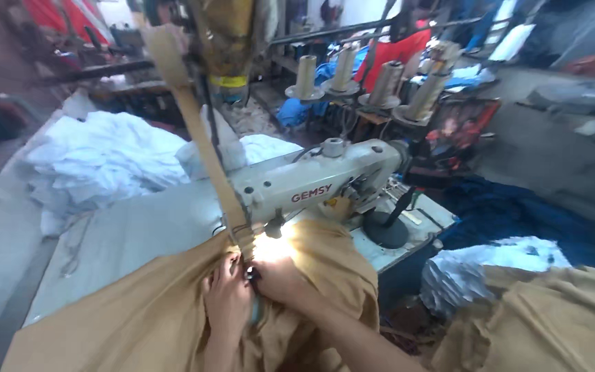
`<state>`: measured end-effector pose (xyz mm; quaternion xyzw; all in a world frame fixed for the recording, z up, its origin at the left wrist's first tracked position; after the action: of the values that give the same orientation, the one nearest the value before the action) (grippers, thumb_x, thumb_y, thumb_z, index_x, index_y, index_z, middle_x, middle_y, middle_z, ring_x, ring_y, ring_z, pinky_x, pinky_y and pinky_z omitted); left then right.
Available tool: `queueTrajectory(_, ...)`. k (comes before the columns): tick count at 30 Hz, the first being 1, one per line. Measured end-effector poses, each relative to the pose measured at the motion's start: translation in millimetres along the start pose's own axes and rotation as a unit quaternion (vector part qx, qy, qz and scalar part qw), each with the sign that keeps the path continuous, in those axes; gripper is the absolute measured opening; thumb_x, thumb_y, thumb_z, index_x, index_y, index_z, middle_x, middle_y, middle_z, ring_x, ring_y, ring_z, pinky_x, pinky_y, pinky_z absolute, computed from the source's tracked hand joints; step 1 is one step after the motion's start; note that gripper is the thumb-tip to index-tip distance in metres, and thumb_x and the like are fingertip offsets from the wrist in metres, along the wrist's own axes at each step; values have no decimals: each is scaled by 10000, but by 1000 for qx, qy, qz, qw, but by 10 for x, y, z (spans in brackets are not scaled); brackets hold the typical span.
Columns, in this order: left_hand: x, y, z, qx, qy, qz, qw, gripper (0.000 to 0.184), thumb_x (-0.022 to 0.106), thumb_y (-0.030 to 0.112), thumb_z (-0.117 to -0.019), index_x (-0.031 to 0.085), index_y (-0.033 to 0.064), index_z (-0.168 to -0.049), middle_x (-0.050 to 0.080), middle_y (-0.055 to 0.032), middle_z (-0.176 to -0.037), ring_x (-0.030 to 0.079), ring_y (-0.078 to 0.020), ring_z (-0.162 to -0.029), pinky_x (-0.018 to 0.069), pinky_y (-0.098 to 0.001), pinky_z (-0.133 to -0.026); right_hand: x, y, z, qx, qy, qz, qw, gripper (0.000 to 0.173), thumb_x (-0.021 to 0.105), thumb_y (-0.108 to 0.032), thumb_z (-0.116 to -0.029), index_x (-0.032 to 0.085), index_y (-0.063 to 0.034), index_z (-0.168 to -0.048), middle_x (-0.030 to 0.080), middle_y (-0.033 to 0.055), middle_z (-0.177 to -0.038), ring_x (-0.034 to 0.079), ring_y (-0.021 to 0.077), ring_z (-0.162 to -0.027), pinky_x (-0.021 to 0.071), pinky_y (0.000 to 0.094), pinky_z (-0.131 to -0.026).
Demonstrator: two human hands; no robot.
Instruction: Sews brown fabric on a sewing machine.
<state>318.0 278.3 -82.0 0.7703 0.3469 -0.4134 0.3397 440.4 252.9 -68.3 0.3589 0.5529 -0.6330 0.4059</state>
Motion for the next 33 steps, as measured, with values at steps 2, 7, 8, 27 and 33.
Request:
queueTrajectory(2,-13,-45,-141,16,-17,9,1000,346,679,133,-867,749,95,-1204,641,-161,-1365,623,-380,-1222,442,-633,-1003,-63,-43,-13,38,-39,-41,998,383,537,-296,-1011,641,-153,-1351,732,154,-1160,690,379,-1106,515,654,-891)
queueTrajectory(7,-21,-224,-266,41,-76,39,996,419,510,381,-1002,722,114,-1246,588,-179,-1423,531,-408,-1330,377,-640,-1078,44,-122,129,10,94,1,996,363,615,-221,-930,690,-181,-1283,695,168,-1171,697,378,-1017,565,588,-747)
queueTrajectory(8,-34,-219,-205,63,-55,27,996,408,519,369,-985,729,131,-1242,596,-186,-1410,553,-420,-1299,400,-648,-1043,74,-111,149,-8,112,14,994,393,629,-217,-917,679,-198,-1306,683,167,-1222,691,380,-1034,566,579,-738)
queueTrajectory(27,-190,-28,180,70,-122,25,990,346,692,163,-882,757,189,-1221,542,-186,-1475,465,-499,-1346,345,-727,-1018,-206,-261,403,53,-12,-80,995,333,645,-227,-955,672,-81,-1253,651,181,-1255,669,391,-1082,554,624,-826)
queueTrajectory(33,-211,-127,112,91,-158,66,981,405,763,178,-806,757,228,-1208,501,-198,-1505,401,-509,-1392,310,-735,-1035,192,-342,428,113,106,-55,986,443,673,-227,-867,666,-113,-1295,707,151,-1107,719,335,-924,582,535,-689)
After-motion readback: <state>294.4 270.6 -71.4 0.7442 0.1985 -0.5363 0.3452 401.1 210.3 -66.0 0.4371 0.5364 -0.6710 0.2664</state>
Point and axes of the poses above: each hand's wrist, its own z-axis away from the middle knuckle, its own x-axis out of the palm, y = z × x, the point moved 5 cm from there along -z, towards the middle knuckle
